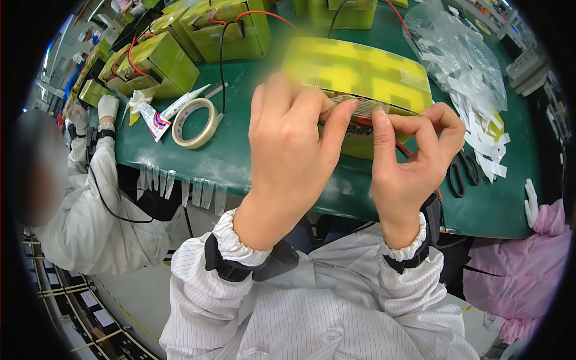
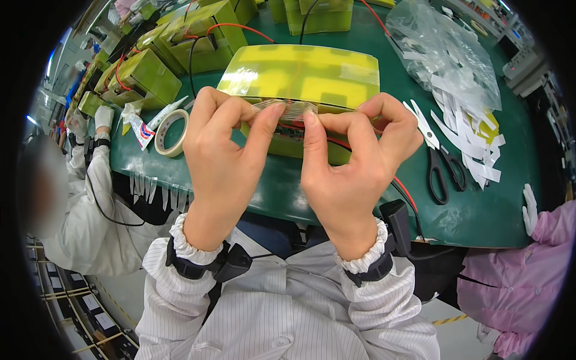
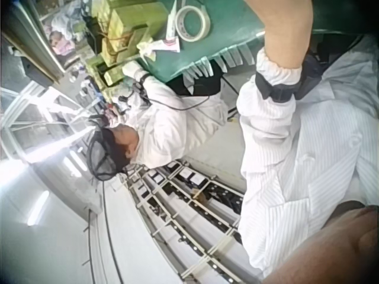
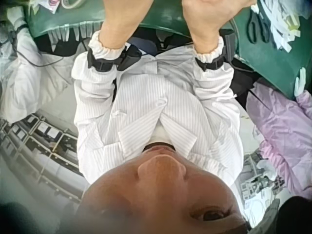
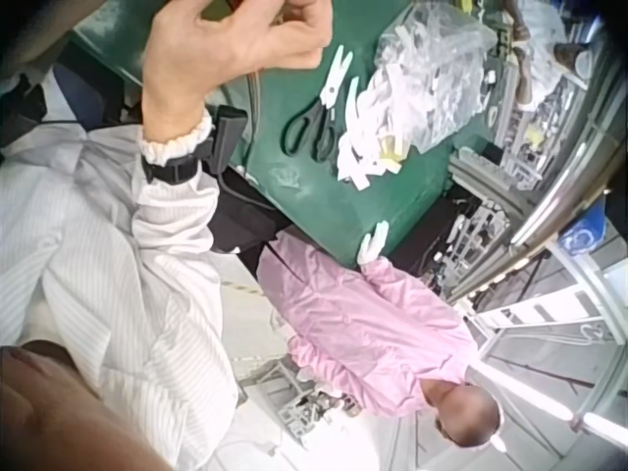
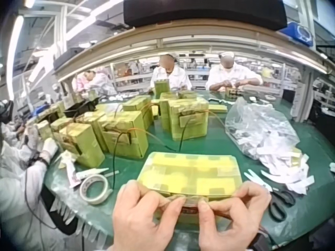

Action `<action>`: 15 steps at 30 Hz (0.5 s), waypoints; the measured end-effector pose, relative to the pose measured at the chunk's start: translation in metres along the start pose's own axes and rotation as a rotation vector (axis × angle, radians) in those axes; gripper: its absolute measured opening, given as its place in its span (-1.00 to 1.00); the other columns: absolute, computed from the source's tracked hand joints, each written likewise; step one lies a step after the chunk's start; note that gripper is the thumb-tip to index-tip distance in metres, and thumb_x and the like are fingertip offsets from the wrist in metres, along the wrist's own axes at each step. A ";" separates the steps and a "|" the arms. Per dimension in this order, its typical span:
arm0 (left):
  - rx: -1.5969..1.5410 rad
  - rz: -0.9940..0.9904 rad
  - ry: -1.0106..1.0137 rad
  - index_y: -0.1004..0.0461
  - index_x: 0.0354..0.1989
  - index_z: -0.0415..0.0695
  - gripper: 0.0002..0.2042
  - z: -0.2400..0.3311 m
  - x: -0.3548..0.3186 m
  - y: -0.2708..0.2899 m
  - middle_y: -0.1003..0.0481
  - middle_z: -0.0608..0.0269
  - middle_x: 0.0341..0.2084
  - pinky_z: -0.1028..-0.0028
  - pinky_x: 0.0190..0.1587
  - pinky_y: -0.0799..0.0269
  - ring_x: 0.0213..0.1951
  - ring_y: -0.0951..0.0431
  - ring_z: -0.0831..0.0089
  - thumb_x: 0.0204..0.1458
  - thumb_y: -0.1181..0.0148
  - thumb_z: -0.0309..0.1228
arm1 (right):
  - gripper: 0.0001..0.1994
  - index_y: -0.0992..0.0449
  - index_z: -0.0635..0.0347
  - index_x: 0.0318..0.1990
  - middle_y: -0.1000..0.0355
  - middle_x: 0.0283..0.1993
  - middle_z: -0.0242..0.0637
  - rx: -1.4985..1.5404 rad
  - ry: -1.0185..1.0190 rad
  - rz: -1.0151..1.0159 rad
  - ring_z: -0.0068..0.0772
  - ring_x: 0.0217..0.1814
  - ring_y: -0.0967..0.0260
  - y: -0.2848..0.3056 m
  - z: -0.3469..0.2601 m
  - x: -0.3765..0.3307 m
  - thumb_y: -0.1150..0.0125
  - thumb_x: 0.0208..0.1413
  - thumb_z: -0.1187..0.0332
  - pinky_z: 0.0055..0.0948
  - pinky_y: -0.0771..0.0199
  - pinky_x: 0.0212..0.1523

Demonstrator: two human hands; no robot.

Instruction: The person places a cover onto a battery pack, cuts strips of tape from a roll using scissors, and applies the tape strips to the battery pack by hand to secure the cover.

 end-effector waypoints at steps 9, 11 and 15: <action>0.067 -0.010 0.003 -0.35 -0.69 -0.16 -0.79 0.000 0.000 -0.001 -0.28 0.20 -0.59 0.34 -0.46 -0.16 -0.50 -0.31 0.24 -0.22 -0.27 -0.37 | -0.86 -0.44 0.15 -0.61 -0.14 -0.28 -0.27 -0.113 0.024 -0.052 -0.27 -0.18 -0.03 -0.002 -0.009 0.006 -0.33 -0.28 0.43 -0.39 -0.05 -0.20; 0.104 -0.017 0.006 -0.35 -0.69 -0.14 -0.78 0.001 0.001 -0.001 -0.28 0.23 -0.60 0.34 -0.45 -0.13 -0.51 -0.32 0.27 -0.22 -0.27 -0.34 | -0.86 -0.44 0.15 -0.61 -0.14 -0.28 -0.27 -0.129 0.025 -0.059 -0.27 -0.19 -0.03 -0.002 -0.010 0.007 -0.33 -0.29 0.43 -0.39 -0.05 -0.21; 0.299 -0.043 -0.049 -0.34 -0.69 -0.10 -0.75 0.007 0.001 -0.002 -0.30 0.32 -0.68 0.39 -0.45 -0.07 -0.61 -0.33 0.36 -0.20 -0.24 -0.26 | -0.86 -0.44 0.15 -0.62 -0.14 -0.28 -0.27 -0.140 0.034 -0.073 -0.27 -0.20 -0.03 -0.001 -0.011 0.008 -0.33 -0.29 0.44 -0.40 -0.06 -0.23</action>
Point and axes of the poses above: each hand's wrist, its own x-axis towards the middle knuckle, its own y-axis out of the back of the hand, z = x × y, the point moved 10 cm from there along x, towards the middle knuckle
